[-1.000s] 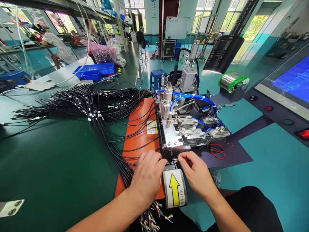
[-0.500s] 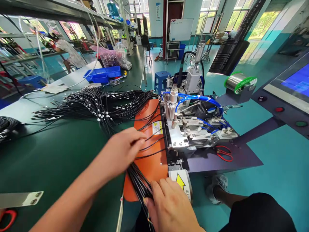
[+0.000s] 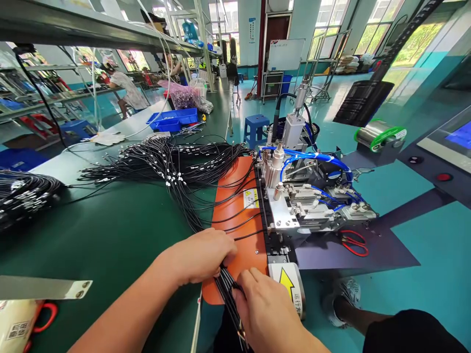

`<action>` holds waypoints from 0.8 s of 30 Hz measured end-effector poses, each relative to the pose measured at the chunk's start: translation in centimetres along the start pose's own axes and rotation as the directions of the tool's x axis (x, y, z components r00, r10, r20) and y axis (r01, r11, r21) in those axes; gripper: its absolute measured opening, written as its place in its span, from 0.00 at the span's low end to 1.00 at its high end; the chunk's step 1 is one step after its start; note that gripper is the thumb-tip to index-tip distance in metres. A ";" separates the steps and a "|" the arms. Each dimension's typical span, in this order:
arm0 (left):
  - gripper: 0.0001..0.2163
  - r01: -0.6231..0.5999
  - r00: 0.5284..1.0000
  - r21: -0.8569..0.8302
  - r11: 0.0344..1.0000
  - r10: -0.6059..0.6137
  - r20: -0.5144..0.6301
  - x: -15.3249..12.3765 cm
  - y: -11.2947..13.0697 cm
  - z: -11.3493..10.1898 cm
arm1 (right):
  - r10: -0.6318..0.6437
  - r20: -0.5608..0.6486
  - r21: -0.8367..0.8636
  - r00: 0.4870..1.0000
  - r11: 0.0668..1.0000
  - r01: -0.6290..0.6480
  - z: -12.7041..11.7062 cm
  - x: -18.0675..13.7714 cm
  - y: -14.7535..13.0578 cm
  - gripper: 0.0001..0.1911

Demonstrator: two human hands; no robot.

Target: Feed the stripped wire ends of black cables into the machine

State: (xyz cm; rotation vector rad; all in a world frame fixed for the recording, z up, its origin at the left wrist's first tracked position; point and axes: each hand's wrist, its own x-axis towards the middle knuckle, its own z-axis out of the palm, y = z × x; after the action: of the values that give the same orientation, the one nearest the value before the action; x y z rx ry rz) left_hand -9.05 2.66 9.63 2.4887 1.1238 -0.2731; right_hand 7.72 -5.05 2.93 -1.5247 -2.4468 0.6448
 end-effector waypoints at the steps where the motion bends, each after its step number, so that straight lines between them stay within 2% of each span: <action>1: 0.12 -0.006 1.000 -0.016 1.000 0.006 0.011 0.1 -0.2 0.2 | -0.004 -0.016 0.008 1.000 1.000 0.005 0.2 -0.1 0.1 0.04; 4: 0.11 -0.015 1.000 -0.058 0.998 0.016 0.019 0.0 -0.6 -0.1 | -0.020 -0.089 0.087 0.996 0.996 0.028 0.6 -0.5 0.6 0.04; 9: 0.11 -0.027 0.997 -0.059 0.998 0.023 -0.071 -0.9 -0.1 -1.6 | -0.068 -0.230 0.345 0.971 0.927 0.147 -0.3 -1.3 2.0 0.08; 14: 0.10 -0.099 0.981 -0.001 0.995 0.098 -0.167 -0.6 1.0 -1.6 | -0.004 -0.192 0.466 0.981 0.880 0.095 -2.7 -1.9 3.6 0.09; 18: 0.09 -0.107 0.988 0.008 0.994 0.107 -0.113 0.2 1.1 -0.8 | -0.011 -0.151 0.457 0.988 0.886 0.079 -3.1 -2.4 4.8 0.07; 21: 0.10 -0.100 0.994 -0.065 0.993 0.096 -0.061 0.4 0.9 -1.0 | -0.037 -0.135 0.451 0.990 0.888 0.095 -2.6 -2.7 5.1 0.06; 24: 0.10 -0.123 0.991 -0.175 0.977 0.112 -0.070 0.5 0.6 -1.5 | -0.022 -0.156 0.473 0.987 0.876 0.094 -2.5 -2.9 5.2 0.05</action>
State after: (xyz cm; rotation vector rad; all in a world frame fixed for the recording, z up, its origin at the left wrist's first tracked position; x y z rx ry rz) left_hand -8.23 3.31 11.00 2.4056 0.9728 -0.0616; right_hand 14.15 -4.98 2.97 -1.2425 -2.0100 0.9983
